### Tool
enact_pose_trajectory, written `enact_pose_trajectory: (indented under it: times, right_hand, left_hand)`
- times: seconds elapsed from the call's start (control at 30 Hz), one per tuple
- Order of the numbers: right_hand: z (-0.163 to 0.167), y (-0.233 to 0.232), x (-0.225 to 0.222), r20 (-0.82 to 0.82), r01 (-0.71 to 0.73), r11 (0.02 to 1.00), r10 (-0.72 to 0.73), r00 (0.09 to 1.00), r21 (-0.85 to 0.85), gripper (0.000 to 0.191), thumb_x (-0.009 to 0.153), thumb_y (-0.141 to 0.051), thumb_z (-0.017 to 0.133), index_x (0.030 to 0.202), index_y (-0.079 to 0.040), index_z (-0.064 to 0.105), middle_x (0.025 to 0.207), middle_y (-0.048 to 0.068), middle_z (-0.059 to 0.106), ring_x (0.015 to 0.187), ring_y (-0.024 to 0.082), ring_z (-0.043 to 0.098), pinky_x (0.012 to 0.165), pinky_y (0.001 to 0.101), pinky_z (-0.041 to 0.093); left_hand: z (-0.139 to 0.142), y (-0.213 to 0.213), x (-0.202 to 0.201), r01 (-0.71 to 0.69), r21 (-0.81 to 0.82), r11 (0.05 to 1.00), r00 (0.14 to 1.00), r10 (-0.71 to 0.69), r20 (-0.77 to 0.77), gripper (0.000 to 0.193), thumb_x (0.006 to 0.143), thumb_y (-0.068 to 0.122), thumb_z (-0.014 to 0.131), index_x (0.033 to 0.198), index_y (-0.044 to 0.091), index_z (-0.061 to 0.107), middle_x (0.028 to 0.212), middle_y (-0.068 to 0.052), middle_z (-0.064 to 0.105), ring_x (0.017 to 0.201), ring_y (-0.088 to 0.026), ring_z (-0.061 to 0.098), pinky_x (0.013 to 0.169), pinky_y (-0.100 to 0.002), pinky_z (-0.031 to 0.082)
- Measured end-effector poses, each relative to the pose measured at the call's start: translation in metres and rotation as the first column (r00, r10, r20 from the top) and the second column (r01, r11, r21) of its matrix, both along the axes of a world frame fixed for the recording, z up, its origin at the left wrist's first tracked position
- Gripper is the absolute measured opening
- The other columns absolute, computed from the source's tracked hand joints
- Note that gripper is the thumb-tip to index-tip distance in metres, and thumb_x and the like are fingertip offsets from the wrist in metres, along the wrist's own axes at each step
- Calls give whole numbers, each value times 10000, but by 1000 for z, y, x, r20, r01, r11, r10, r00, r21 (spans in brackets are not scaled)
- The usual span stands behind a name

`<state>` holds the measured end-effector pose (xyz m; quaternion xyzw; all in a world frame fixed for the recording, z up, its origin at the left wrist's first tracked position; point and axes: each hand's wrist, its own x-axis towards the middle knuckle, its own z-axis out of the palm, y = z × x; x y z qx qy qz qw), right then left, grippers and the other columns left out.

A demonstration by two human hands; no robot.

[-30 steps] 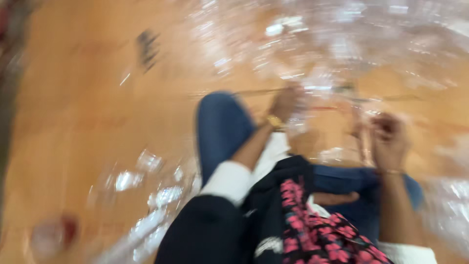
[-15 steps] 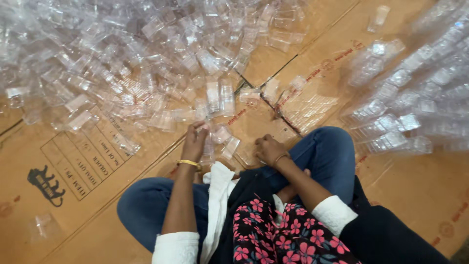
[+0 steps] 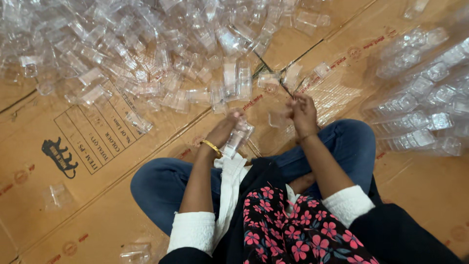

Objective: The person sits on the floor among scattered clear plastic boxes and stacks them one at a time, picking up individual containers from the pile and fitting them together into a nested stack by hand.

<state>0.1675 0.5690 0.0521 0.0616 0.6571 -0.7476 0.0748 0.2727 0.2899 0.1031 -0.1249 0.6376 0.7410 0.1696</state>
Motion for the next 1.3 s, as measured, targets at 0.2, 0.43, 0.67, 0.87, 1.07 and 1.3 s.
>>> enact_pose_trajectory:
  times: [0.2, 0.43, 0.67, 0.87, 1.07, 1.3]
  right_hand:
    - [77, -65, 11, -172, -524, 799, 584, 793, 295, 560, 1024, -68, 491, 1544, -118, 288, 1159, 139, 710, 937, 146, 726, 592, 298, 597]
    - [138, -88, 15, 273, -715, 698, 679, 682, 51, 769, 1010, -415, 504, 1637, -235, 96, 1286, 144, 631, 868, 158, 657, 685, 309, 604]
    - [120, -81, -1, 326, -615, 771, 631, 704, -166, 750, 1001, -352, 598, 1605, -148, 204, 1303, 134, 563, 968, 181, 662, 783, 351, 614]
    - [56, -57, -14, -123, -324, 889, 379, 917, 324, 343, 974, -188, 577, 1295, -73, 605, 1115, 89, 720, 872, 155, 714, 798, 323, 633]
    - [-5, -70, 49, -325, -194, 601, 643, 693, 775, 293, 898, -165, 750, 1154, -40, 680, 1065, 174, 677, 994, 340, 658, 876, 428, 534]
    - [-10, -79, 70, -127, -316, 531, 639, 759, 786, 274, 871, -125, 709, 1130, -38, 687, 1011, 167, 705, 946, 366, 692, 833, 427, 561]
  left_hand:
    - [15, 14, 4, 244, -340, 908, 948, -297, -114, 681, 1058, 579, 420, 1510, 74, 488, 1420, -148, 582, 1312, -284, 548, 1085, -390, 420]
    - [15, 17, 5, 294, -367, 882, 891, -392, -230, 717, 1040, 548, 463, 1584, 97, 344, 1551, -177, 468, 1428, -273, 448, 1140, -374, 356]
    - [18, 28, 0, 174, -139, 975, 915, -212, -344, 738, 1016, 555, 484, 1565, 91, 318, 1414, -135, 594, 1199, -202, 653, 1061, -359, 467]
    - [29, 13, -3, -96, 390, 916, 942, 211, -261, 571, 1020, 561, 470, 1371, 111, 476, 1158, -117, 629, 945, -249, 702, 802, -458, 629]
    - [37, 9, -2, -52, 716, 697, 968, 211, -135, 623, 1058, 608, 383, 1425, 111, 463, 1200, -161, 633, 943, -304, 708, 786, -440, 634]
    - [36, 7, 3, -42, 783, 620, 958, 248, -144, 603, 1089, 560, 361, 1449, 84, 450, 1236, -200, 653, 930, -301, 708, 770, -431, 623]
